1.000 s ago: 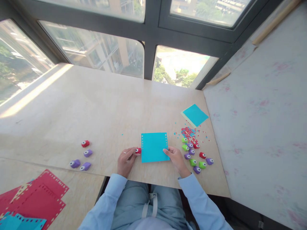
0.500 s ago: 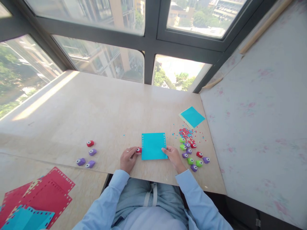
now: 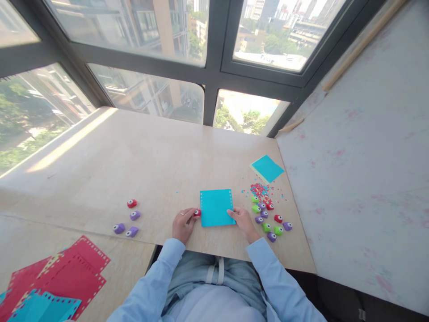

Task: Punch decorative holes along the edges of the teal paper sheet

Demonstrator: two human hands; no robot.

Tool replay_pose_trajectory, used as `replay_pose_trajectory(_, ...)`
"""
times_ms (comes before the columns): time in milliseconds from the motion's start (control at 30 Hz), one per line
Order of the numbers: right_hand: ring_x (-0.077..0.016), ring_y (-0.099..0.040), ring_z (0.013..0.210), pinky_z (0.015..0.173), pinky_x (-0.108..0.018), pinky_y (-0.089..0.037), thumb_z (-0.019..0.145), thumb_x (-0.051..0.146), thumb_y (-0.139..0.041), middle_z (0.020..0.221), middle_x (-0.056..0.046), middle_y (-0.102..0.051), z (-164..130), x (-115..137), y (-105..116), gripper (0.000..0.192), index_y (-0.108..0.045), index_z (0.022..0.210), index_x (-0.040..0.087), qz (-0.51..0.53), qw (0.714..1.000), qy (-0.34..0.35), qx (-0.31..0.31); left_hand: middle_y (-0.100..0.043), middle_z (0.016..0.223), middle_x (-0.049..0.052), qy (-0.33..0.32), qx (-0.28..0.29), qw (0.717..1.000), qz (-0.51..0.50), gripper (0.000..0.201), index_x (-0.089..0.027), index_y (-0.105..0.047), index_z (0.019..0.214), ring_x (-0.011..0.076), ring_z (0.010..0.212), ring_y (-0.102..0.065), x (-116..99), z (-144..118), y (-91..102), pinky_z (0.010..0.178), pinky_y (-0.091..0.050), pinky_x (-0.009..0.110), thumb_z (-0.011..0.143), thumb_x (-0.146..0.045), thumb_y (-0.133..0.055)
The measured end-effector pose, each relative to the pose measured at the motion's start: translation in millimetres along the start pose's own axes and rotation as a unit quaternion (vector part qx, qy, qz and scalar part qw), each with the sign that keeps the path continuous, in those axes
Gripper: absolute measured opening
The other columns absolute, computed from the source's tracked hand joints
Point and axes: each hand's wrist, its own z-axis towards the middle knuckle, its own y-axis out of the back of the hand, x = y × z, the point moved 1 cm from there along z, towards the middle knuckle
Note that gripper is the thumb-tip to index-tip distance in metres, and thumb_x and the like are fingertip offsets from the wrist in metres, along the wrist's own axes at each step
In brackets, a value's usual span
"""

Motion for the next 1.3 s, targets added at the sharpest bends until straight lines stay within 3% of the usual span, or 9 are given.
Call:
replay_pose_trajectory(800,-0.0192,-0.056,0.067,0.06,-0.03,-0.043,0.064,0.06,-0.071,0.07,-0.005,-0.067,-3.5,-7.2,1.6,0.049,-0.07,0.083,0.014,-0.03,0.998,0.045,-0.012,-0.072,0.098,0.005,0.056,0.025,0.998,-0.017,0.018,-0.025,-0.071,0.099,0.0205,0.088,-0.065,-1.2,0.7,-1.8,0.079,-0.053,0.035,0.082,-0.025,-0.063)
replay_pose_trajectory(1300,-0.0167,-0.052,0.066,0.062,-0.028,-0.04,0.067,0.061,-0.068,0.072,-0.004,-0.066,-5.8,-10.2,1.9,0.051,-0.07,0.084,0.013,-0.049,0.995,0.088,0.0,-0.072,0.095,0.005,0.099,-0.005,0.989,-0.112,0.019,-0.024,-0.071,0.098,0.0166,0.078,-0.065,1.5,-2.0,0.4,0.071,-0.055,0.031,0.08,-0.028,-0.065)
